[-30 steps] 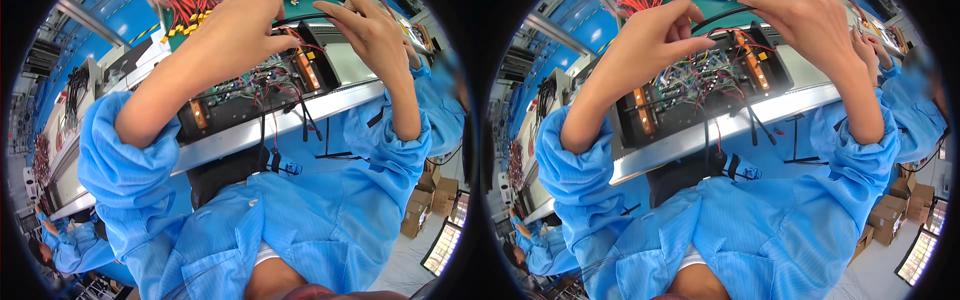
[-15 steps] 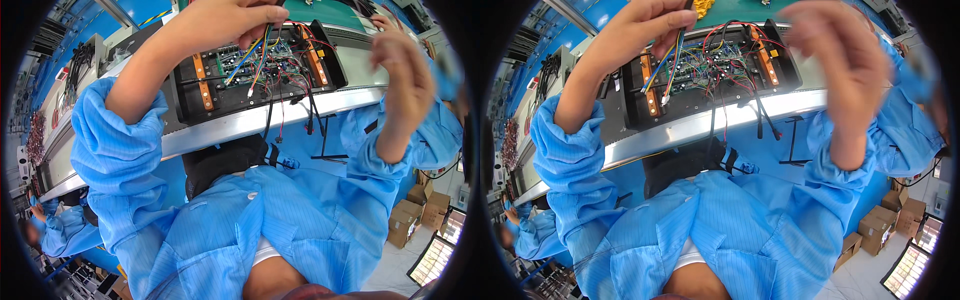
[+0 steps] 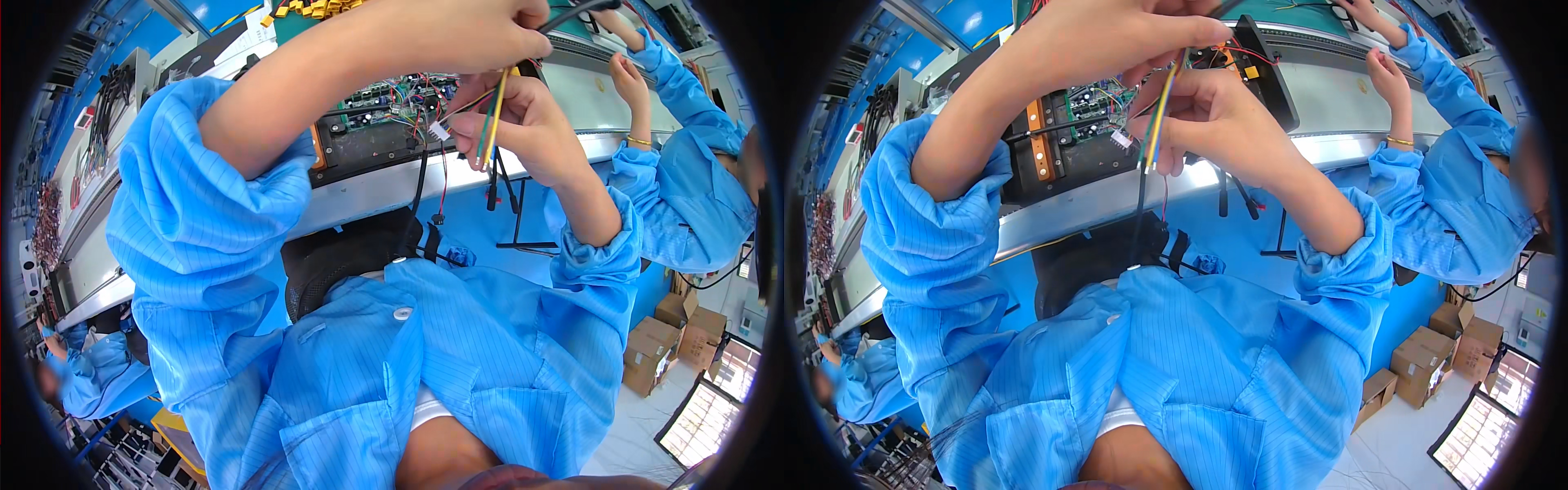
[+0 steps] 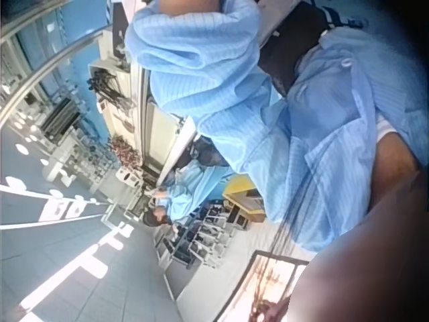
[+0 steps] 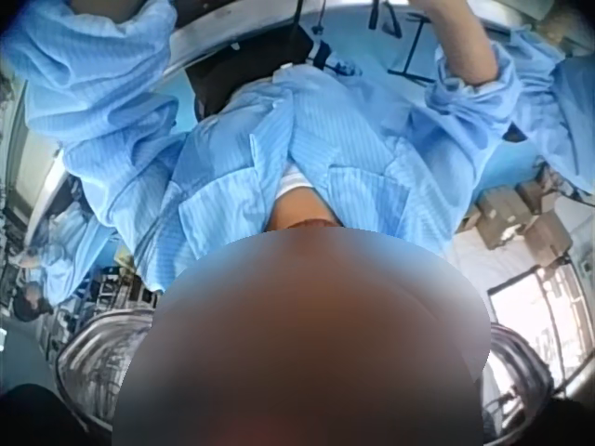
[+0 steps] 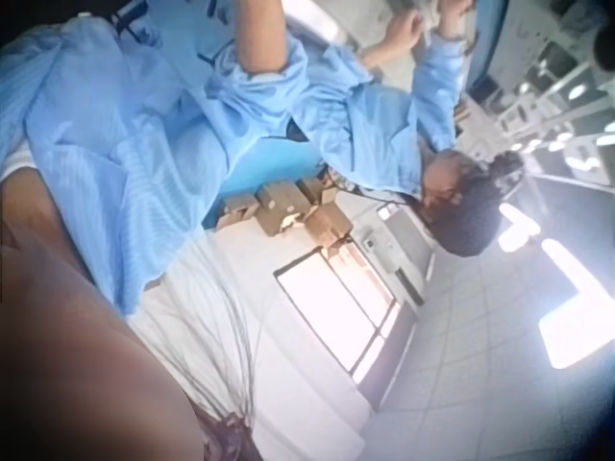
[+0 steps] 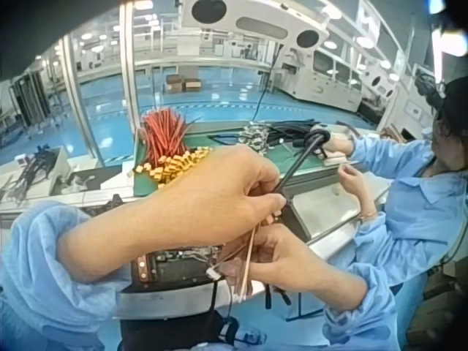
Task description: Connecting internal wiring and testing electrical continuity on a circuit board assembly.
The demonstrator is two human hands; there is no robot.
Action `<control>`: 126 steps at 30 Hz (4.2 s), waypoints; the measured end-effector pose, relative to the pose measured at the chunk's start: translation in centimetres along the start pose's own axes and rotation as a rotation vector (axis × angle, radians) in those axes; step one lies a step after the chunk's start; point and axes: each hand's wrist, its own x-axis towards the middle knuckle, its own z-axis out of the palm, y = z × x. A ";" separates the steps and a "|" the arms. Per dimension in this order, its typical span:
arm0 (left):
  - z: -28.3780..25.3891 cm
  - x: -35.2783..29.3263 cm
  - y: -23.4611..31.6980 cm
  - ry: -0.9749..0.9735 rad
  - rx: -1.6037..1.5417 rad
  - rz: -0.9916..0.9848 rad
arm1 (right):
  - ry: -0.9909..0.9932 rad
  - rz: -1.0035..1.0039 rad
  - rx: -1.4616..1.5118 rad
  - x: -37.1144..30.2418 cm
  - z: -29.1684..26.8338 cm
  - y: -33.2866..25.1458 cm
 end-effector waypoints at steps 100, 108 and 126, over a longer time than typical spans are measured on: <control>18.2 -4.4 -10.3 0.552 0.794 0.253 | -0.175 -0.104 -0.885 4.1 -9.9 9.4; 18.2 -4.4 -10.6 0.568 0.803 0.261 | -0.174 0.021 -0.543 4.1 -10.0 10.0; 17.5 -4.2 -11.1 0.564 0.830 0.284 | -0.159 -0.323 -0.951 5.2 -10.5 12.1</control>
